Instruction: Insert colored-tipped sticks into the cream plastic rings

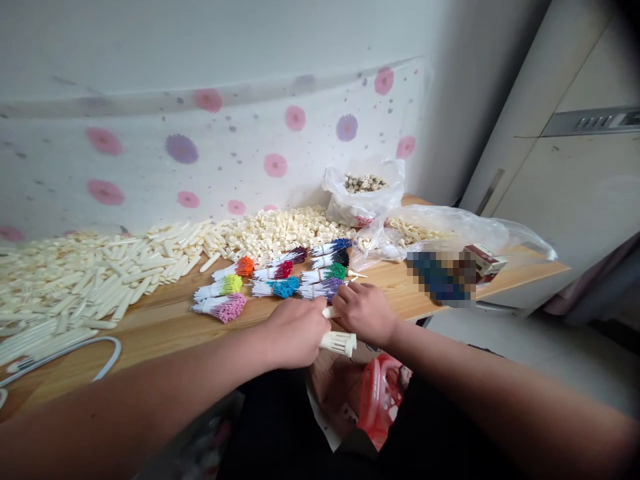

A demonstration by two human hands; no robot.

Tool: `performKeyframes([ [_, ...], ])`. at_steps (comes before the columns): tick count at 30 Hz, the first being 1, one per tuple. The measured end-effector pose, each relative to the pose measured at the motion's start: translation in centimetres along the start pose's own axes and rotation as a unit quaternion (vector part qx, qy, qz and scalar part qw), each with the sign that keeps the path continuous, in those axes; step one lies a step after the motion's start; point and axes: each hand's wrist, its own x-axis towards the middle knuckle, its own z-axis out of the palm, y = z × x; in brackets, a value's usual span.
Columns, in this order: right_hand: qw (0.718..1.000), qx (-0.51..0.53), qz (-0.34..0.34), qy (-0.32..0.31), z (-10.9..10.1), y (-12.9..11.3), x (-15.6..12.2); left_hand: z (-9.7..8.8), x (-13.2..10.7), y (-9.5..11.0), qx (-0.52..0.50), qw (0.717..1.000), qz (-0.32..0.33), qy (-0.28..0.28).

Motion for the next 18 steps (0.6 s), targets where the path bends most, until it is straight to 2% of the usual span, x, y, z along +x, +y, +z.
performKeyframes([
  [4, 0.999, 0.023, 0.004, -0.033, -0.1, 0.2, 0.6, 0.3, 0.2, 0.5, 0.031, 0.999, -0.01, -0.007],
  [11, 0.993, 0.072, 0.007, -0.091, 0.8, 0.1, 1.5, 2.4, 0.8, 0.4, 0.08, 0.997, 0.009, -0.012],
  [14, 0.997, 0.052, 0.018, -0.054, 1.0, -0.5, 1.6, 2.4, 0.4, -0.5, 0.049, 0.998, -0.018, -0.021],
  [16, 1.0, 0.018, -0.012, -0.003, 1.1, -0.7, 1.6, 1.9, 0.0, -1.1, 0.003, 0.999, -0.037, -0.029],
  [18, 0.998, -0.009, -0.058, 0.015, 1.2, -0.9, 1.7, 1.3, -0.4, -1.6, -0.041, 0.998, -0.033, -0.043],
])
